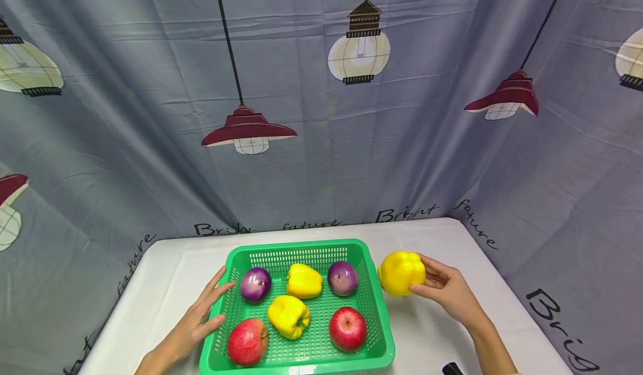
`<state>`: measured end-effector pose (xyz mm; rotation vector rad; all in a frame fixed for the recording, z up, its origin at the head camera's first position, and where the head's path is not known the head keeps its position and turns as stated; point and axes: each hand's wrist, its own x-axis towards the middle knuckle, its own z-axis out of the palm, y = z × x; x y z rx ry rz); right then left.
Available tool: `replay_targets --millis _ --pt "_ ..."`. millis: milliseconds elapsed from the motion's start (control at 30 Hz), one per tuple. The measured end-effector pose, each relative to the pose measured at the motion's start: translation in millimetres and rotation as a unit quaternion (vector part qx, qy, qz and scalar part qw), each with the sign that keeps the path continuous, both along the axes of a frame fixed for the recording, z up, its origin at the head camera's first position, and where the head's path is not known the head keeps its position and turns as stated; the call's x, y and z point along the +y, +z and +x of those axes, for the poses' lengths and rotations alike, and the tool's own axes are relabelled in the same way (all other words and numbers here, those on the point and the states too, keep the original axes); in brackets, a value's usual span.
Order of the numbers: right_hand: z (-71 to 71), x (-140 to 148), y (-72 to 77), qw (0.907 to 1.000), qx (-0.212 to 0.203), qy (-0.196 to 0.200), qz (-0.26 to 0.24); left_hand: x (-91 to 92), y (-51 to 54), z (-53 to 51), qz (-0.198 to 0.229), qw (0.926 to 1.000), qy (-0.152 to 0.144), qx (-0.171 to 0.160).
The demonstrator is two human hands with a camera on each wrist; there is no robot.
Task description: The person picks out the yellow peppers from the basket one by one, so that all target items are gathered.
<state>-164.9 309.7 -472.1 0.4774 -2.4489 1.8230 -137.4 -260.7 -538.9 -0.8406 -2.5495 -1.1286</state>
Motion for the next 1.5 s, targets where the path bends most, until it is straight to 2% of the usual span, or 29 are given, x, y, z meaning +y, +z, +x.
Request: replay_targets --millis 167,300,600,967,1267,1500 --pt "6.0 11 -9.6 0.9995 -0.006 -0.03 -0.011 0.7 0.5 0.0 -0.002 1.0 0.002 -0.001" --pt "8.1 16 -15.2 0.9985 -0.012 -0.052 0.003 0.4 0.1 0.4 -0.002 1.0 0.003 -0.002" --pt "14.3 27 -26.2 0.9962 -0.034 -0.075 0.027 -0.2 -0.2 0.3 -0.002 1.0 0.002 0.001" --pt "23.2 26 -54.6 0.9948 -0.058 -0.081 0.023 0.4 -0.7 0.6 -0.001 1.0 0.004 -0.004" --pt "26.7 28 -57.9 0.9926 -0.074 -0.091 0.032 0.8 -1.8 -0.2 -0.001 1.0 0.004 -0.006" --pt "26.5 30 -65.1 0.9924 -0.071 -0.091 0.043 1.0 -0.8 0.3 0.0 1.0 0.005 -0.004"
